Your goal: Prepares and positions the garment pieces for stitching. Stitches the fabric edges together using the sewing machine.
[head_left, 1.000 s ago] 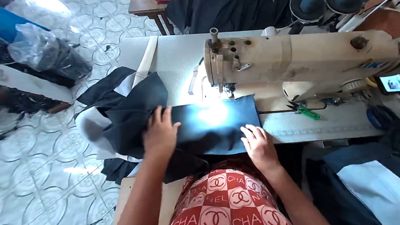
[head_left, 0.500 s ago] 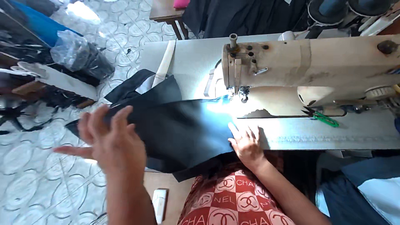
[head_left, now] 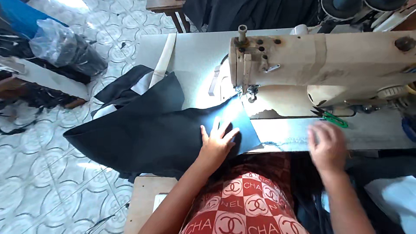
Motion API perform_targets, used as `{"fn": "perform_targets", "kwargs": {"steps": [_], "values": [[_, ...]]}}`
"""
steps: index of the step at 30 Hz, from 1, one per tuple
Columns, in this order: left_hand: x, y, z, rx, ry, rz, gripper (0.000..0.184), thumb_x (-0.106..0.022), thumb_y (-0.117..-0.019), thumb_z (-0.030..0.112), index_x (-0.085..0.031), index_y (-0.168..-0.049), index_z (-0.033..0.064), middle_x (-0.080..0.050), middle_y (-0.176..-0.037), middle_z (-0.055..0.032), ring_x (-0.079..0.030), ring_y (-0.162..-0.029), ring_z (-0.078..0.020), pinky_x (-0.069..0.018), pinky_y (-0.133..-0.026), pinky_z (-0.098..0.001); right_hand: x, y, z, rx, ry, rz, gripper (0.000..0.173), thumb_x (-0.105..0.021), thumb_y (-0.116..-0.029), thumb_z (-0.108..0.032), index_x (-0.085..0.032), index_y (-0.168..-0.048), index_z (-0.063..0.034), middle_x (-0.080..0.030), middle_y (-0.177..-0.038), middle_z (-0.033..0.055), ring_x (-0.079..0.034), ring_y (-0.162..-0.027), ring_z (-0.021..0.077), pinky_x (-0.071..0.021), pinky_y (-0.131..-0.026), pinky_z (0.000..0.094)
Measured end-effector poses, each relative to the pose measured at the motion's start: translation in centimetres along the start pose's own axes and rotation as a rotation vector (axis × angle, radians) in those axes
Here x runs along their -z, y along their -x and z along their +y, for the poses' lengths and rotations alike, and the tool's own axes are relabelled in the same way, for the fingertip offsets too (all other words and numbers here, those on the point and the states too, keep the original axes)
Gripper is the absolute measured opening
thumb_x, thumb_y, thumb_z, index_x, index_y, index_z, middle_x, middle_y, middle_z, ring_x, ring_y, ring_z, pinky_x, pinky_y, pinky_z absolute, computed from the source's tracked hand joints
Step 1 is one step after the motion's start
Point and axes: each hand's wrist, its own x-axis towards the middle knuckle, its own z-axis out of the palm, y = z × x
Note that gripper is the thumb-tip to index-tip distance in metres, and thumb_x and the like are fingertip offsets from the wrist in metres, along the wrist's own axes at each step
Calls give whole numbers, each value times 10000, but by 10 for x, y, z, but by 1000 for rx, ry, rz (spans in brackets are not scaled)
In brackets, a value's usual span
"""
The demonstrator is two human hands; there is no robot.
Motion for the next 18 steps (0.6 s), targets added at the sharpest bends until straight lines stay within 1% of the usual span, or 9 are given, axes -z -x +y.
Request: {"fn": "perform_targets", "kwargs": {"steps": [2,3,5,10,12,13,15,16,18], "values": [[-5,0,4,-81,70,-4,332,-540,-1046,290,-672,-1345,350,-526,-1542,-64,-383,-1479,-428,-222,-1041,-870,12,-18,26,-177,27,-103,390,-529,-1052,-172,-590,-1370,46,-521,-1456,305,-478,-1355,531,-404,-1086,672],[-8,1,5,-106,85,-17,336,-529,-1047,299,-668,-1345,364,-530,-1540,-54,-374,-1484,-431,-212,-1035,-879,13,-24,35,-223,50,-139,415,-543,-1053,-159,-550,-1416,43,-511,-1463,311,-468,-1360,540,-402,-1079,687],[-12,0,4,-107,66,-17,343,-508,-1050,323,-659,-1351,387,-536,-1537,-30,-367,-1488,-429,-199,-1027,-887,9,-31,47,-215,106,-184,390,-542,-1062,-155,-569,-1395,46,-568,-1374,329,-511,-1300,557,-433,-1027,699],[-8,1,-8,-59,54,2,347,-504,-1047,324,-661,-1348,394,-525,-1545,-16,-348,-1504,-406,-179,-1043,-879,17,-33,22,-215,147,-220,284,-440,-1053,-47,-563,-1254,112,-628,-1140,366,-657,-1028,555,-528,-808,691],[-8,3,-10,-57,53,-4,348,-508,-1044,326,-658,-1350,392,-515,-1553,-15,-333,-1512,-401,-175,-1046,-877,26,-25,-6,-221,-53,-198,272,-435,-1029,-15,-574,-1232,103,-657,-960,315,-681,-785,478,-549,-671,631],[-8,3,-10,-56,53,-4,345,-510,-1042,324,-662,-1346,389,-512,-1556,-14,-328,-1515,-397,-170,-1051,-875,28,-18,-20,-221,-189,-213,288,-421,-1020,-26,-592,-1223,85,-653,-860,255,-650,-676,389,-544,-612,564],[-9,3,-10,-56,43,-6,348,-502,-1047,327,-657,-1353,389,-501,-1566,-10,-321,-1520,-390,-167,-1058,-871,27,-2,-52,-235,-392,-300,324,-411,-1069,-167,-614,-1220,35,-665,-852,178,-632,-665,267,-543,-621,467],[-9,3,-9,-56,38,-7,348,-497,-1052,333,-654,-1357,389,-495,-1570,-8,-319,-1522,-385,-165,-1062,-869,27,6,-68,-230,-424,-350,365,-462,-1086,-282,-633,-1220,12,-691,-880,163,-668,-713,257,-566,-664,462],[-10,2,-9,-59,35,2,347,-501,-1049,330,-658,-1354,383,-497,-1569,-12,-321,-1522,-384,-165,-1058,-872,22,21,-94,-169,-348,-369,468,-575,-1026,-434,-676,-1213,-17,-724,-909,146,-702,-732,264,-591,-659,459]]}}
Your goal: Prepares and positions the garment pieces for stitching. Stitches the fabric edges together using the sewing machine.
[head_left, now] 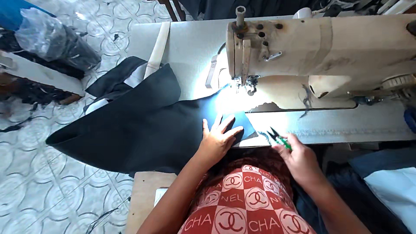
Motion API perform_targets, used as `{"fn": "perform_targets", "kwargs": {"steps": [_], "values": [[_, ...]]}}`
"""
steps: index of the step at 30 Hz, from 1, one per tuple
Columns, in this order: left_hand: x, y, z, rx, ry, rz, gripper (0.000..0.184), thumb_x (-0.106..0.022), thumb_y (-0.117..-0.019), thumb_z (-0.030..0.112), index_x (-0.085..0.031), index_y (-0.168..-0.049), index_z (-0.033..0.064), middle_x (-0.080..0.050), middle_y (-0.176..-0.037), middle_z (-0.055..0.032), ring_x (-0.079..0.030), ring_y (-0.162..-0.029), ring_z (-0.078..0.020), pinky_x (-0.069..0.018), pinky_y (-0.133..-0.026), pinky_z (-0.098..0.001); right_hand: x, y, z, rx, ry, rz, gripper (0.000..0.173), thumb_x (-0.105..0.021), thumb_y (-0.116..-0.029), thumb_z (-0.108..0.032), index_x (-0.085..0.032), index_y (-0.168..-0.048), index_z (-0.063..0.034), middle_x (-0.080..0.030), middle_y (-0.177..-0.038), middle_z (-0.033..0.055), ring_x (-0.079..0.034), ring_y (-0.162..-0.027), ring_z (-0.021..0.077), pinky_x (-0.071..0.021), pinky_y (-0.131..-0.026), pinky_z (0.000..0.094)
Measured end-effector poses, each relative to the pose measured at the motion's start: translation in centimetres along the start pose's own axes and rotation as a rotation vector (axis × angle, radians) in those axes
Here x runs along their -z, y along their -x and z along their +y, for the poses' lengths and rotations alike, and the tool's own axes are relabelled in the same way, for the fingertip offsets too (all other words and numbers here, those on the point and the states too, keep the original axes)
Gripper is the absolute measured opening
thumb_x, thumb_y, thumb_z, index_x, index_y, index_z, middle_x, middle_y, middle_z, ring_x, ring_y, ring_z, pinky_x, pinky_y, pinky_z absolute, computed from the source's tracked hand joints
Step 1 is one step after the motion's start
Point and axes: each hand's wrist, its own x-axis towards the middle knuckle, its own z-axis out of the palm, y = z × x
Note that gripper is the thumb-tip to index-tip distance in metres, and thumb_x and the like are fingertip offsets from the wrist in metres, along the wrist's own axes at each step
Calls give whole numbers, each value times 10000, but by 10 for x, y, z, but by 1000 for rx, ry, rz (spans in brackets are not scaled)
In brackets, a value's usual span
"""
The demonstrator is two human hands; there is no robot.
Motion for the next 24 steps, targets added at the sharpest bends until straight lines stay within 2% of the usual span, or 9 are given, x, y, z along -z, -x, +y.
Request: {"fn": "perform_targets", "kwargs": {"steps": [2,5,10,13,15,18,21,22,24], "values": [[0,0,0,1,-2,4,346,-507,-1044,326,-663,-1348,379,-501,-1566,-11,-320,-1522,-384,-173,-1056,-869,-16,8,-10,52,171,44,463,-632,-983,-414,-696,-1153,12,-722,-898,171,-707,-682,305,-580,-585,465],[-1,1,-1,-3,-6,10,352,-508,-1041,316,-658,-1352,389,-493,-1572,-6,-310,-1528,-380,-169,-1064,-864,-37,7,-14,98,337,143,365,-637,-936,-312,-705,-1055,27,-712,-822,167,-695,-602,301,-548,-498,439],[-2,1,-1,-9,-18,11,350,-502,-1045,323,-657,-1351,391,-487,-1577,-5,-301,-1531,-382,-169,-1067,-861,-54,-11,-20,134,363,200,319,-635,-901,-265,-704,-978,37,-687,-734,156,-682,-563,296,-525,-471,434],[-2,2,-1,-7,-14,17,346,-508,-1042,321,-664,-1344,385,-494,-1571,-5,-309,-1528,-377,-178,-1066,-860,-55,-17,-23,117,371,188,283,-605,-948,-219,-730,-1009,28,-710,-771,174,-703,-594,322,-547,-494,455],[-2,1,-1,-8,-13,16,352,-506,-1043,322,-656,-1354,390,-490,-1574,-3,-310,-1528,-375,-180,-1067,-858,-48,-17,-21,67,375,174,258,-596,-950,-174,-720,-1027,39,-711,-781,195,-707,-606,353,-546,-501,488],[-3,1,-1,-10,-6,14,357,-503,-1042,318,-655,-1357,388,-488,-1576,-10,-309,-1528,-382,-175,-1060,-865,-35,-12,-20,-11,375,153,300,-597,-956,-221,-677,-1058,50,-689,-762,185,-690,-595,342,-530,-500,481],[-2,1,-2,-13,-1,15,360,-499,-1045,324,-648,-1365,391,-479,-1583,2,-303,-1532,-372,-174,-1062,-864,-27,-6,-18,19,328,209,316,-583,-958,-253,-681,-1069,26,-689,-760,154,-675,-571,305,-518,-474,456],[0,2,-4,-11,1,19,365,-506,-1038,327,-644,-1372,384,-482,-1580,5,-311,-1530,-363,-182,-1065,-859,-20,-9,-14,5,301,228,316,-592,-970,-249,-680,-1089,31,-691,-772,164,-677,-587,321,-526,-488,483],[3,1,-9,16,-6,25,398,-524,-1020,338,-622,-1406,331,-482,-1580,-8,-337,-1521,-348,-197,-1074,-846,1,-23,4,-77,260,260,341,-609,-1001,-254,-664,-1187,28,-717,-882,207,-707,-696,383,-555,-588,573]]}}
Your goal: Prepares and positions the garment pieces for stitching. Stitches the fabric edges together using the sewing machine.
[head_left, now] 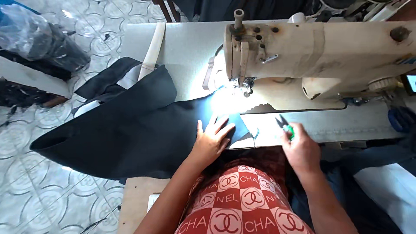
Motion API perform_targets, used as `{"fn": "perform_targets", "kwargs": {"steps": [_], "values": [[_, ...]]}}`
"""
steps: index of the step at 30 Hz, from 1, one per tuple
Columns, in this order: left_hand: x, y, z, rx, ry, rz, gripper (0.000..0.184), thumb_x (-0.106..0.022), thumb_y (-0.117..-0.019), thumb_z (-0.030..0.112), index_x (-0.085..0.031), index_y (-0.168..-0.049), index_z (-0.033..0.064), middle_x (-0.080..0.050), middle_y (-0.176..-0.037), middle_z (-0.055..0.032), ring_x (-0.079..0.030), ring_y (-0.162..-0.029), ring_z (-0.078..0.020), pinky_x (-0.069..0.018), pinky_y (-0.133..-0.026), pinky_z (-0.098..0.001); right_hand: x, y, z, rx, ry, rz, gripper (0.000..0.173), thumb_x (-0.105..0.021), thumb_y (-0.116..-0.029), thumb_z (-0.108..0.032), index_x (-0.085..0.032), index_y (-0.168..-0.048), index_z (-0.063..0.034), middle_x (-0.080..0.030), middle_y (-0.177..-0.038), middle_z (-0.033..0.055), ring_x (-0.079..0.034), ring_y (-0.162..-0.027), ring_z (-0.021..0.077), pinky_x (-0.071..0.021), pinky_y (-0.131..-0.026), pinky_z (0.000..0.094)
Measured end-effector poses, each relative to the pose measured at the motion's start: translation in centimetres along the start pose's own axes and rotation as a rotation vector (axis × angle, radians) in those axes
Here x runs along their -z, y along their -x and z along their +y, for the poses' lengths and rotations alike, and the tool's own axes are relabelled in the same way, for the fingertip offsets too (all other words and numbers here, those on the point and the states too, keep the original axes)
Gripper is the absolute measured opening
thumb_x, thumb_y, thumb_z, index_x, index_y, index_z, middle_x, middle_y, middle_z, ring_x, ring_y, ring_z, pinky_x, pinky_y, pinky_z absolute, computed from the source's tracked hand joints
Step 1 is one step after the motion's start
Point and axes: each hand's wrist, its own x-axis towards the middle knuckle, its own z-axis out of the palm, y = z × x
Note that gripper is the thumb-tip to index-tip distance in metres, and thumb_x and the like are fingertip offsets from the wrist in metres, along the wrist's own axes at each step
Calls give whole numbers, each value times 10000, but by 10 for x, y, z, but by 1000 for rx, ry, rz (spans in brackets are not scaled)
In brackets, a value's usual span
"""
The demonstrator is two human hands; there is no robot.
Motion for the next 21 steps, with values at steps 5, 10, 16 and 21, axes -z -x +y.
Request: {"fn": "perform_targets", "kwargs": {"steps": [5,10,16,21], "values": [[17,6,-17,21,43,-93,415,-521,-1016,354,-621,-1417,312,-475,-1584,-53,-322,-1524,-369,-145,-1091,-850,8,-49,77,-137,113,38,439,-551,-1058,-317,-621,-1311,34,-625,-1250,334,-619,-1142,536,-496,-899,694],[11,8,22,-204,219,-283,392,-657,-962,314,-655,-1352,351,-473,-1585,63,-294,-1547,-273,-146,-1161,-786,3,-52,43,64,-12,24,513,-633,-1007,-330,-600,-1390,9,-521,-1462,288,-483,-1348,515,-389,-1064,708],[14,10,40,-175,9,143,231,-576,-1039,312,-718,-1221,306,-636,-1419,13,-509,-1414,-256,-297,-1150,-699,-69,-34,-25,465,-163,47,302,-610,-1000,-324,-765,-1134,-102,-747,-1165,102,-685,-1152,306,-534,-964,526],[104,61,-33,748,-366,400,789,-683,-925,428,-399,-1563,62,-294,-1605,-343,-255,-1453,-625,-210,-1021,-872,-59,-34,-17,427,-236,108,225,-604,-987,-156,-748,-931,8,-751,-941,181,-739,-937,342,-588,-826,501]]}}
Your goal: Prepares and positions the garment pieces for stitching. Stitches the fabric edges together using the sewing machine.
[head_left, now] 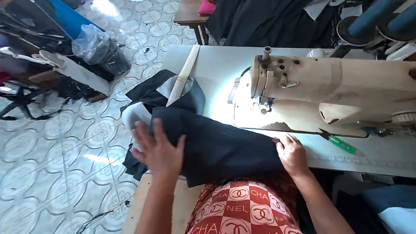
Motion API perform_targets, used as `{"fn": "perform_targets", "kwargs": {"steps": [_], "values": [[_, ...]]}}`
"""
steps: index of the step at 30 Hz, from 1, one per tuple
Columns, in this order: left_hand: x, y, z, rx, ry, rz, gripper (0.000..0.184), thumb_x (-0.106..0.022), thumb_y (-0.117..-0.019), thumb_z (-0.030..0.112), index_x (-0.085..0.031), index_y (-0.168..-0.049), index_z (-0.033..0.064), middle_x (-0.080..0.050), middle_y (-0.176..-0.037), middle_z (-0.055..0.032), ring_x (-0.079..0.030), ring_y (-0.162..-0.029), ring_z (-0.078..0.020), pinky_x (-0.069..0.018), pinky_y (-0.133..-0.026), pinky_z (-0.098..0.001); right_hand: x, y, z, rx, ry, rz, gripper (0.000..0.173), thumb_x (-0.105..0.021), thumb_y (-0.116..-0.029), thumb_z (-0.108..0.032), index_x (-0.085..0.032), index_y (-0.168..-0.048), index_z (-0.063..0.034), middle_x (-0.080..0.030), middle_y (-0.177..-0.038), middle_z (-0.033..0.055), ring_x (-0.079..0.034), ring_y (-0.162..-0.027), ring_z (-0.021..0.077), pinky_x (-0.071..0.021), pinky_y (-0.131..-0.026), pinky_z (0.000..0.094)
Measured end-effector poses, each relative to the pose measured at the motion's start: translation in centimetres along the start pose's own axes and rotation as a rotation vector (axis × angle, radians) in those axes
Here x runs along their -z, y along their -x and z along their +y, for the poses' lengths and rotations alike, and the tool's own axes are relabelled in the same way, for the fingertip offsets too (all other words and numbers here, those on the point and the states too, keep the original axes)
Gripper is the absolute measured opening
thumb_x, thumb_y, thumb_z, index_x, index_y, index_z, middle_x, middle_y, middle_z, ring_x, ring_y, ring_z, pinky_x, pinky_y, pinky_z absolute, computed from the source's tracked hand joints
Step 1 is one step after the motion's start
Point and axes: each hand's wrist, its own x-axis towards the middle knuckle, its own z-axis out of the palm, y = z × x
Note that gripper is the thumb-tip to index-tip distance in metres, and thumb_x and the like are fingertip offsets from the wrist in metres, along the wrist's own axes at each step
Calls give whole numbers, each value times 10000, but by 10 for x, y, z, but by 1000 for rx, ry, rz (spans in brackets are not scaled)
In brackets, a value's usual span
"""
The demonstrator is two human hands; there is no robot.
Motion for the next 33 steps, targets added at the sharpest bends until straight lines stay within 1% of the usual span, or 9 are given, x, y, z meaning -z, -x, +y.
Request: {"fn": "perform_targets", "kwargs": {"steps": [3,7,10,13,17,21,29,31,33], "values": [[14,-11,-26,173,91,-259,525,-701,-961,338,-605,-1336,-17,-642,-1214,-348,-618,-1125,-563,-446,-906,-771,12,-1,-12,12,-92,-25,291,-581,-1016,-215,-728,-903,9,-736,-884,169,-743,-867,294,-608,-780,424],[64,-53,-16,55,134,-233,345,-636,-1015,283,-670,-1180,-19,-677,-1005,-347,-645,-965,-589,-436,-803,-807,27,-1,-29,-56,-357,-156,277,-565,-1037,-230,-727,-990,-10,-725,-869,100,-693,-800,113,-568,-750,251],[82,-108,15,-26,176,40,412,-632,-1016,234,-588,-1277,-82,-633,-1165,-385,-608,-1102,-592,-433,-923,-765,12,-7,-50,-234,-636,-298,233,-573,-1015,-157,-732,-1069,5,-748,-937,56,-686,-853,6,-563,-807,194],[48,-150,53,-170,407,261,699,-628,-964,109,-286,-1540,-91,-411,-1537,-316,-448,-1429,-382,-387,-1185,-480,-22,-13,-64,-299,-687,-237,270,-589,-994,-107,-694,-1190,46,-744,-1105,127,-706,-1013,84,-563,-925,240],[-22,-105,107,-107,232,57,777,-592,-998,305,-213,-1641,90,-68,-1690,-284,-52,-1525,-576,-127,-1028,-897,-34,-5,-65,-278,-534,-125,362,-598,-998,-112,-637,-1318,52,-707,-1243,192,-708,-1101,172,-558,-956,277],[-102,-93,103,-120,18,-435,626,-401,-1057,520,-295,-1629,290,-151,-1720,-121,-50,-1553,-509,-98,-1029,-893,-30,-3,-54,-150,-591,-184,254,-549,-1009,-40,-756,-1155,-22,-769,-1126,87,-721,-1068,92,-567,-981,249],[-125,-180,97,-339,67,-491,646,-483,-1028,545,-340,-1610,303,-162,-1724,-76,-41,-1571,-458,-55,-1073,-866,-68,-39,-71,-8,-274,-160,240,-570,-989,-41,-750,-1135,20,-763,-1034,167,-755,-952,277,-605,-877,397],[-118,-171,95,-458,175,-369,537,-586,-1011,392,-504,-1518,233,-290,-1682,-94,-163,-1562,-432,-79,-1092,-854,-74,-40,-66,188,-72,-66,187,-603,-945,18,-761,-1043,36,-764,-1004,176,-762,-900,304,-624,-805,403],[-96,-136,96,-551,297,-238,361,-668,-946,241,-688,-1287,123,-536,-1504,-129,-426,-1447,-395,-258,-1116,-769,-72,-38,-62,193,-50,-54,187,-601,-951,1,-766,-1036,24,-765,-980,170,-763,-877,296,-627,-783,400]]}}
